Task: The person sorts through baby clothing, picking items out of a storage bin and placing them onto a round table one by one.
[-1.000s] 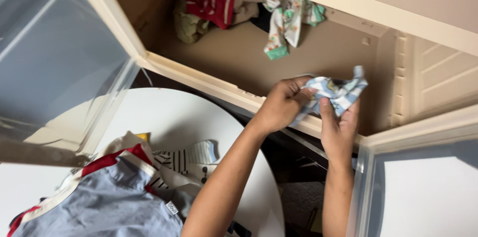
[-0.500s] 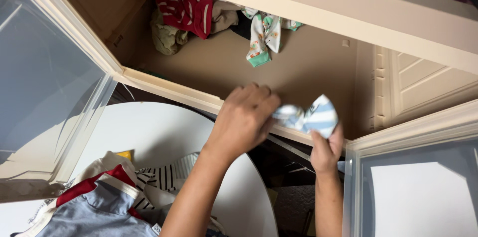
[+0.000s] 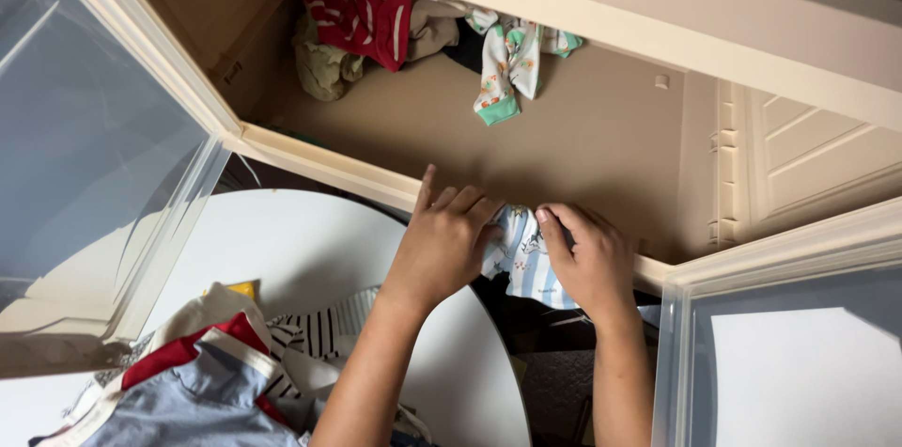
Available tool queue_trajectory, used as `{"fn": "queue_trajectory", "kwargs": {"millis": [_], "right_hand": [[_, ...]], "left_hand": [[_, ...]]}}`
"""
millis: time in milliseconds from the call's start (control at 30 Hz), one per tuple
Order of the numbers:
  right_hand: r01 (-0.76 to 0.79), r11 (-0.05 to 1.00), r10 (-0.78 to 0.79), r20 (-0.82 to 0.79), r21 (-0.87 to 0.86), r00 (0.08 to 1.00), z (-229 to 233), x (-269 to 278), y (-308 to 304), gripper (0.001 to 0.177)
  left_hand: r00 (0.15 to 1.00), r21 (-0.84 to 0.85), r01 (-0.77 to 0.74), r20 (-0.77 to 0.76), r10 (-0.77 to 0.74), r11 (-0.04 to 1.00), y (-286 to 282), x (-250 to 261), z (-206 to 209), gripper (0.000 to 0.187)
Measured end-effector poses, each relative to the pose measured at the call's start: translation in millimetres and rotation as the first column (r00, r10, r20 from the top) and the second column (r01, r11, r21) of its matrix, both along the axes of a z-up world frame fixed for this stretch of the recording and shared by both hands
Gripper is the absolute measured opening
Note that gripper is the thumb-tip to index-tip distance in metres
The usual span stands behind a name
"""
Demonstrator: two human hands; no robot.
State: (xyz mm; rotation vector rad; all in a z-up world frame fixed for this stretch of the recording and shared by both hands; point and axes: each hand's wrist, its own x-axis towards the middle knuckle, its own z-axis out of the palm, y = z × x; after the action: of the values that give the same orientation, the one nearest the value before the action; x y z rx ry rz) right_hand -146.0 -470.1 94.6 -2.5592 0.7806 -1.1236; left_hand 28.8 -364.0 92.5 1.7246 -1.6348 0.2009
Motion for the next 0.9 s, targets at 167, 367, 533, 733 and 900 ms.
{"fn": "queue_trajectory", "kwargs": {"millis": [167, 367, 533, 733, 900], "right_hand": [[0.050, 0.998, -0.050, -0.006, 0.048, 0.999, -4.7, -5.3, -4.3, 0.017], [-0.060, 0.993, 0.061, -0.001, 0.106, 0.998, -3.7, -8.6, -3.3, 0.018], [0.214, 0.945, -0.241, 0.083, 0.247, 0.967, -19.0, -0.9, -5.6, 0.015], [0.518, 0.855, -0.448, -0.522, -0.015, 0.725, -24.5, 13.1, -12.2, 0.019], [0.347, 0.895, -0.317, -0.149, 0.279, 0.937, -38.3, -3.4, -14.9, 0.020]], "left_hand": [[0.985, -0.008, -0.104, 0.137, 0.104, 0.995, -0.9, 18.0, -20.4, 0.026], [0.964, -0.035, -0.249, 0.089, 0.251, 0.968, 18.2, 32.7, -1.1, 0.016], [0.985, -0.039, -0.173, -0.012, 0.173, 0.984, 20.7, 24.2, -0.4, 0.038], [0.991, -0.153, -0.132, -0.015, 0.132, 0.979, 23.2, 29.1, -1.3, 0.025], [0.935, -0.056, -0.202, -0.308, 0.176, 0.978, 31.3, 15.1, 18.2, 0.011]]}}
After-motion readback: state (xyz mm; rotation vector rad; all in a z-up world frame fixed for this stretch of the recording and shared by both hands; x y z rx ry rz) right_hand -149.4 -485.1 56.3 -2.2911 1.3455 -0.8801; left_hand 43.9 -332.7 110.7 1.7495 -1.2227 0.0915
